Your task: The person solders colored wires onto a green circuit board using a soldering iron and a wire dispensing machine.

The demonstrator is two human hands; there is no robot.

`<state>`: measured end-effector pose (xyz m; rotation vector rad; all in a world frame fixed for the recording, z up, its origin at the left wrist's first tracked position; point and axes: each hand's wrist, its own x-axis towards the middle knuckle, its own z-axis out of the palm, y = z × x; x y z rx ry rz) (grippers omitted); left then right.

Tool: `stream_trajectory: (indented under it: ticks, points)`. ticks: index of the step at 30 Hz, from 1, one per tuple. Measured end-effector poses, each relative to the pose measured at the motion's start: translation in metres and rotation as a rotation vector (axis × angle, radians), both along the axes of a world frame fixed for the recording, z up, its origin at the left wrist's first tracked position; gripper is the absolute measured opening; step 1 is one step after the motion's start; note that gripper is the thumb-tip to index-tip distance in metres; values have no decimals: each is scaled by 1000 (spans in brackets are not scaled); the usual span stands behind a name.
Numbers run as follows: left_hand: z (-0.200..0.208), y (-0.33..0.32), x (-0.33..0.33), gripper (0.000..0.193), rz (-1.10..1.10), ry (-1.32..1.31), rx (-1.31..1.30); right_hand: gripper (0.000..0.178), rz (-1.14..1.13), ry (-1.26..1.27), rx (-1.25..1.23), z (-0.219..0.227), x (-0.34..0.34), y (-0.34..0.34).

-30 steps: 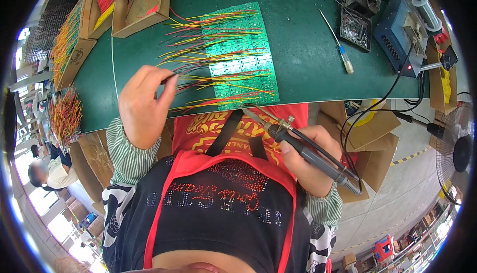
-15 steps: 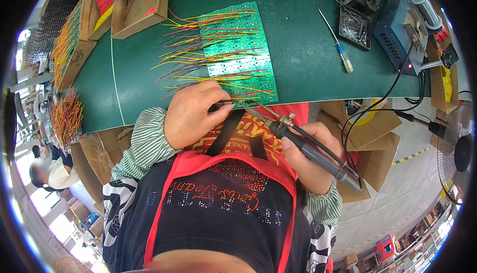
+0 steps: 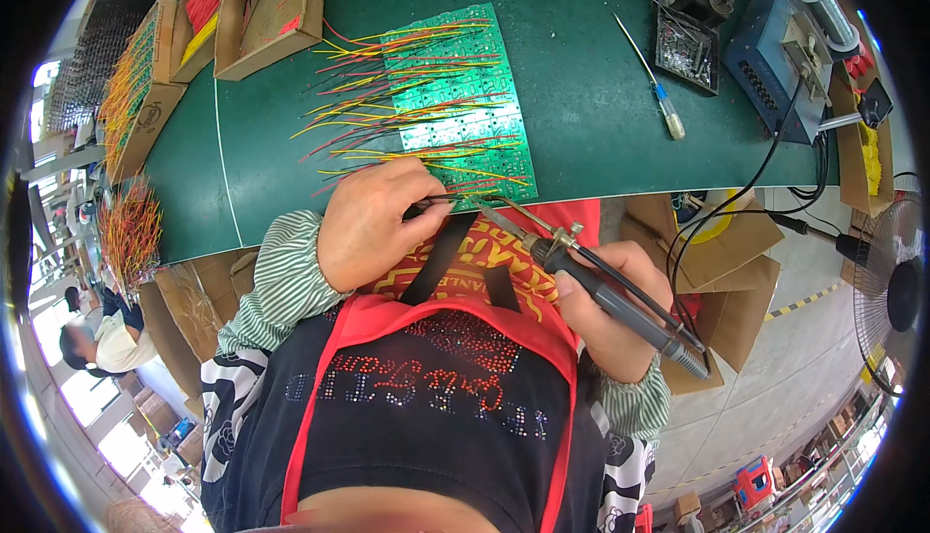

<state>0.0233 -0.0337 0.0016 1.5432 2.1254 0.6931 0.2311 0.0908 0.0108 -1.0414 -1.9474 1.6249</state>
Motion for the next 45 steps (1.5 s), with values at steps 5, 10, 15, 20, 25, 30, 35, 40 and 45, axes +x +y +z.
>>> stream_trajectory:
  ticks: [5,10,15,20,25,30,35,40,45]
  points:
    - [6,-2,-1,11,9,13,20,18,-2,-7,-16,0,4,1]
    - [31,-7,-23,8,239,372,146,21,-65,26,-85,-4,9,2]
    - [22,4,-2,9,-15,159,111,20,-96,-1,-62,-1,11,4]
    - [0,15,8,10,-47,27,98,19,-108,-10,-20,-3,13,6]
    - [-5,18,6,12,-45,-21,66,19,-99,0,-55,-7,11,7]
    - [-4,19,6,11,-47,-26,52,19,-75,-8,-76,-6,9,8]
    - [-4,20,6,12,-43,-23,35,19,-37,-34,-57,-3,8,9]
    - [-4,20,7,11,-45,-27,37,20,-104,39,-70,-7,11,8]
    - [-1,19,6,11,-50,-30,34,20,-127,25,-64,-4,15,11]
